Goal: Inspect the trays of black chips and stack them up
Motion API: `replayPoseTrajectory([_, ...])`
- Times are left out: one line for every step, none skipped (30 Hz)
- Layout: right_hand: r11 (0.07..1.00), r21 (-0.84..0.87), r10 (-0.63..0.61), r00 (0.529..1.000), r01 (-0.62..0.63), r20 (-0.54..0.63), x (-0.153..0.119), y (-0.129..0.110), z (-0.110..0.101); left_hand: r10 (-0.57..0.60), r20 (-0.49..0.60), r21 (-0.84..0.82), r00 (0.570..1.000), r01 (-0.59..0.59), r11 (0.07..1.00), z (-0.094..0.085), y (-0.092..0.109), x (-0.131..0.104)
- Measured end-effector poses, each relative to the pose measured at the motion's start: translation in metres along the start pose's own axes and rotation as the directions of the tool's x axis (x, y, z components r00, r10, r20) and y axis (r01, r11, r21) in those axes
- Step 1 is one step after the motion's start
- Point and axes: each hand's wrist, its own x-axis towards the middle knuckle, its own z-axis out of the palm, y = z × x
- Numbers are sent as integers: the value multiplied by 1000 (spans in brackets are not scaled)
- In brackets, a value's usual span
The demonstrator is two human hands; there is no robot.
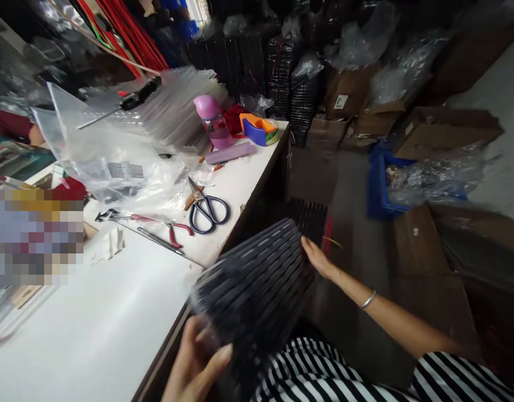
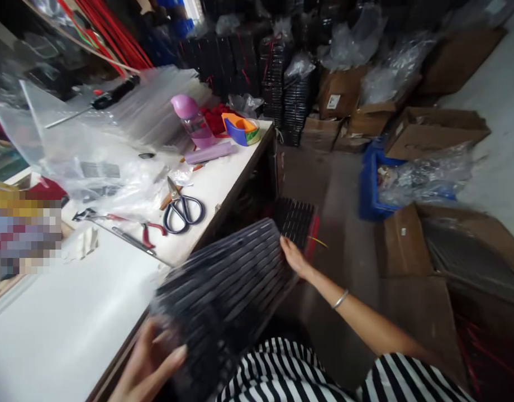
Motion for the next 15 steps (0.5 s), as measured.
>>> replayPoseTrajectory([997, -71, 1, 998, -5, -56, 17, 5, -19, -16, 76, -85, 997, 22, 996, 29, -3, 17])
replayPoseTrajectory([989, -144, 0, 996, -13, -92, 33, 8, -37, -54, 144, -146, 988, 75, 986, 55, -8, 35])
replayPoseTrajectory([975, -218, 2, 993, -28, -117, 49, 10, -55, -88, 213, -207, 973, 132, 969, 79, -15, 53])
replayPoseTrajectory([955, -293, 4, 991, -43, -134, 64, 9, -72, -127, 268, -265, 955, 200, 943, 101, -24, 71])
replayPoseTrajectory([929, -366, 5, 990, -57, -144, 80, 7, -88, -154, 291, -296, 944, 242, 924, 121, -34, 89])
replayPoseTrajectory([896, -438, 5, 989, -69, -147, 96, 3, -101, -172, 305, -326, 937, 272, 905, 139, -44, 105])
replayPoseTrajectory([858, -508, 3, 989, -77, -146, 112, -2, -112, -197, 318, -350, 928, 308, 885, 157, -54, 119])
replayPoseTrajectory([815, -574, 0, 990, -81, -140, 128, -8, -121, -222, 328, -372, 918, 341, 863, 173, -63, 132])
replayPoseTrajectory([767, -636, -4, 991, -80, -131, 145, -14, -126, -246, 335, -393, 910, 372, 841, 189, -71, 143])
replayPoseTrajectory([716, -693, -10, 993, -77, -121, 161, -20, -128, -270, 339, -411, 901, 400, 819, 204, -76, 153])
replayPoseTrajectory([663, -745, -15, 994, -74, -112, 177, -24, -128, -293, 339, -428, 894, 424, 798, 217, -80, 162])
replayPoseTrajectory([609, -790, -23, 994, -70, -106, 191, -27, -125, -315, 333, -442, 889, 442, 780, 228, -82, 170])
replayPoseTrajectory([555, -829, -31, 994, -69, -104, 203, -28, -120, -336, 323, -453, 885, 456, 766, 237, -84, 177])
replayPoseTrajectory([503, -861, -43, 993, -71, -107, 212, -26, -113, -356, 310, -459, 881, 467, 756, 243, -84, 182])
replayPoseTrajectory([454, -888, -58, 992, -77, -115, 218, -23, -106, -374, 298, -461, 878, 476, 749, 248, -85, 187])
